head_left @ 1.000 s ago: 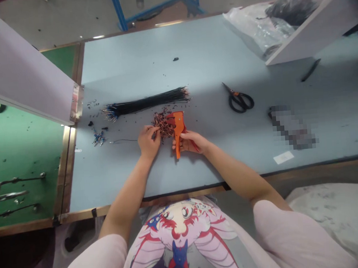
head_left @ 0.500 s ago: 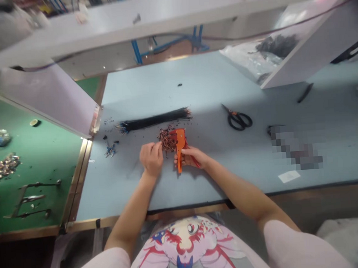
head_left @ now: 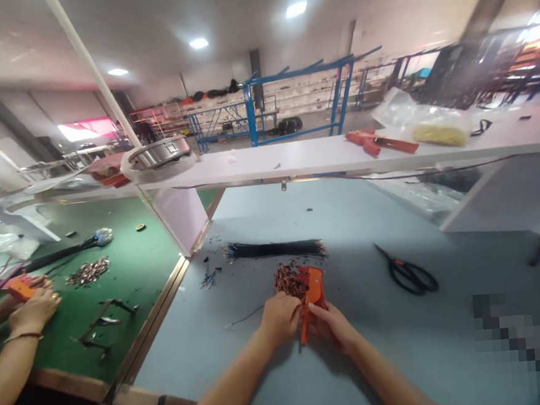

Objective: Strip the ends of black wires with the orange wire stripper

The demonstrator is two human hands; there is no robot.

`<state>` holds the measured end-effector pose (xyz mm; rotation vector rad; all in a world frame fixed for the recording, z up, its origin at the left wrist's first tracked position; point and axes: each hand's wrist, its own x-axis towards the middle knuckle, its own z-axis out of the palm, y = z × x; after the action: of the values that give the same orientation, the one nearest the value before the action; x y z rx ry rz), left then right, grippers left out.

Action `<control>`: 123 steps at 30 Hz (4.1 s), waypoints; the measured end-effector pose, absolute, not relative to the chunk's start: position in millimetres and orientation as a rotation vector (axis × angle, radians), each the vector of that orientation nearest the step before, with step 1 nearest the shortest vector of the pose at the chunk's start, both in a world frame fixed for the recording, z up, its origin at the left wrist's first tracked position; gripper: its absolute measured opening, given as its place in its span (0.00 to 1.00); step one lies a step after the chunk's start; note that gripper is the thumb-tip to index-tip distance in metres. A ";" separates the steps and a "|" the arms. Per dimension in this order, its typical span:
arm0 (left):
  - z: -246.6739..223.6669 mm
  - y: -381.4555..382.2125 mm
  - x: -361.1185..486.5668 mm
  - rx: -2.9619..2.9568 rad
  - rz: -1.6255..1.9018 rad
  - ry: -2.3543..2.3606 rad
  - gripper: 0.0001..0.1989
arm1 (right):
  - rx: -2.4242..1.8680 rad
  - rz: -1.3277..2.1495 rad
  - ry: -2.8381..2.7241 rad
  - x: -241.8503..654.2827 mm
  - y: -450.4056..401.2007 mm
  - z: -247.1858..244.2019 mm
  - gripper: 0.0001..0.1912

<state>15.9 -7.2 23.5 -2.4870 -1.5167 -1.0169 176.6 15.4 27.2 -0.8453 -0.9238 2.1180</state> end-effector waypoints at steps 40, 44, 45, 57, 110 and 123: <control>44.2 -28.7 7.9 -2.648 -0.967 -2.181 0.06 | -0.956 1.892 -1.026 165.6 6.6 26.4 0.15; 44.3 -10.6 8.1 -2.533 -1.171 -2.040 0.04 | -0.964 1.834 -1.019 181.4 21.2 34.6 0.15; 43.3 -6.6 4.9 -2.492 -1.234 -1.992 0.04 | -0.954 1.843 -1.025 185.6 23.8 37.0 0.16; 19.7 2.4 -24.5 -2.231 -1.294 -1.665 0.05 | -0.747 2.419 -1.049 204.7 3.6 16.3 0.21; 17.1 -5.3 -15.8 -2.405 -1.386 -1.729 0.06 | -0.892 2.363 -1.159 204.5 1.4 24.0 0.19; 21.7 -5.7 -14.6 -2.422 -1.377 -1.750 0.07 | -0.947 2.267 -1.257 201.3 -1.4 25.9 0.18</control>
<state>-14.6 -5.7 21.7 -2.4222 -1.7495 -1.3767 201.3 -1.4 25.9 -0.9471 -1.2572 2.2669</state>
